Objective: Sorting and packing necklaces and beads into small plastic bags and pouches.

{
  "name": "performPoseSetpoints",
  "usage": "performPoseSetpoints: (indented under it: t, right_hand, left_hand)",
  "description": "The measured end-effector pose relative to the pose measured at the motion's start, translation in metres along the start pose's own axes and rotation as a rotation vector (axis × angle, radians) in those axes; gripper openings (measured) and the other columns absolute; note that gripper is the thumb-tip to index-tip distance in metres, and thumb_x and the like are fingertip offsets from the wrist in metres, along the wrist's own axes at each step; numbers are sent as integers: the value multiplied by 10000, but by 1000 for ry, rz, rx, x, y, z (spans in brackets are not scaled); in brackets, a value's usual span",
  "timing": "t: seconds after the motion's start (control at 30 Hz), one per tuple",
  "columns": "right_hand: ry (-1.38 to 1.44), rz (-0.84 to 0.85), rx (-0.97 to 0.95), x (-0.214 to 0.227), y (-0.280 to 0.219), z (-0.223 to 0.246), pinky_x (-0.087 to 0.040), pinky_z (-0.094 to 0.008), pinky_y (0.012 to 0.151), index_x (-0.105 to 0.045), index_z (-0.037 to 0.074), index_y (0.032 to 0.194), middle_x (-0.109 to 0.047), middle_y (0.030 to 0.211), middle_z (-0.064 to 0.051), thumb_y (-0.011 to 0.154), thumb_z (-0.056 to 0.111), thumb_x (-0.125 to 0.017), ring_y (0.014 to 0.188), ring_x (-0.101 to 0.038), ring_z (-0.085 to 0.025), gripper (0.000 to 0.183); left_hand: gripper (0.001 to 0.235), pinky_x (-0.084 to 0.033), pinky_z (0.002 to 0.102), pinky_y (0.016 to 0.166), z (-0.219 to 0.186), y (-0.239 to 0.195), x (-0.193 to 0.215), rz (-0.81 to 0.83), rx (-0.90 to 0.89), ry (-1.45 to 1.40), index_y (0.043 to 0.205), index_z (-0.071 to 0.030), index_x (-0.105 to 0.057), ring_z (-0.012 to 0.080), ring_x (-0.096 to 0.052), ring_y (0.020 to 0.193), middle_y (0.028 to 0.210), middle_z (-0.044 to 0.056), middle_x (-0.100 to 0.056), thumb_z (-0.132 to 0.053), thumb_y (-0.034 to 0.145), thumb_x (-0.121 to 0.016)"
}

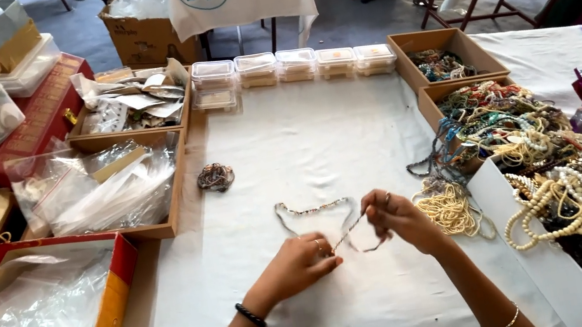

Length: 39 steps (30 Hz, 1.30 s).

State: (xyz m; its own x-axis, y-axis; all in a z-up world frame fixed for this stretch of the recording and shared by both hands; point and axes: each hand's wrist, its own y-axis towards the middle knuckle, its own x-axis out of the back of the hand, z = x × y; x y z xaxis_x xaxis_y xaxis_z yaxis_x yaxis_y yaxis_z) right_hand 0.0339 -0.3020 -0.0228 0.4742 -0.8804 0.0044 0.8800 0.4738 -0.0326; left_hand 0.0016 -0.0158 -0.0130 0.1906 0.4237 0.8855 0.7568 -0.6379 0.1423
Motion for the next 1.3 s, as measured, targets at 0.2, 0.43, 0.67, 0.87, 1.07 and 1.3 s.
performPoseSetpoints:
  t: [0.2, 0.43, 0.67, 0.87, 1.07, 1.3]
  right_hand:
    - [-602, -369, 175, -11, -1, 8, -383, -220, 505, -734, 65, 971, -601, 682, 48, 969, 172, -724, 599, -461, -32, 107]
    - [-528, -26, 307, -43, -15, 33, -551, -244, 647, -730, 72, 1105, -743, 804, 1, 847, 59, -741, 701, -674, -54, 258]
    - [-677, -209, 547, -48, -11, 31, -626, -283, 756, -753, 93, 1106, -752, 1033, -51, 831, -7, -789, 877, -754, -131, 295]
    - [-986, -172, 425, -66, -11, 28, -489, -402, 926, -595, 156, 1344, -751, 850, 17, 805, 84, -786, 870, -730, -184, 576]
    - [-1075, -269, 598, -68, -13, 28, -431, -397, 970, -524, 140, 1443, -746, 868, 46, 773, 85, -758, 877, -663, -180, 712]
    - [-1251, -344, 811, -77, -19, 33, -408, -389, 979, -682, 224, 1279, -725, 991, 57, 819, 125, -774, 972, -644, -163, 479]
  left_hand:
    - [416, -507, 415, 1140, 11, 1, 4, 201, 114, -1350, 1158, 10, -642, 363, -648, 1301, 1236, 285, -624, -382, 1178, -502]
    - [552, -411, 298, 1145, 5, 0, -6, 188, 195, -1679, 1464, 39, -422, 133, -531, 1365, 1435, 43, -587, -357, 1086, -352]
    - [608, -382, 338, 912, 9, -6, -12, 467, 52, -1619, 1463, 51, -560, 181, -542, 1069, 1104, 63, -693, -430, 1151, -356]
    - [700, -392, 419, 1154, -10, -2, 18, 123, 65, -1887, 1524, -85, -398, 130, -471, 1390, 1443, 31, -583, -540, 993, -395]
    - [730, -351, 400, 1161, 8, -3, 4, 78, 249, -1586, 1561, -204, -333, 68, -380, 1457, 1540, -76, -467, -582, 942, -417]
    - [671, -387, 337, 1087, 3, -3, 9, 431, 210, -1408, 1527, -132, -460, 129, -479, 1313, 1385, 35, -546, -551, 1004, -498]
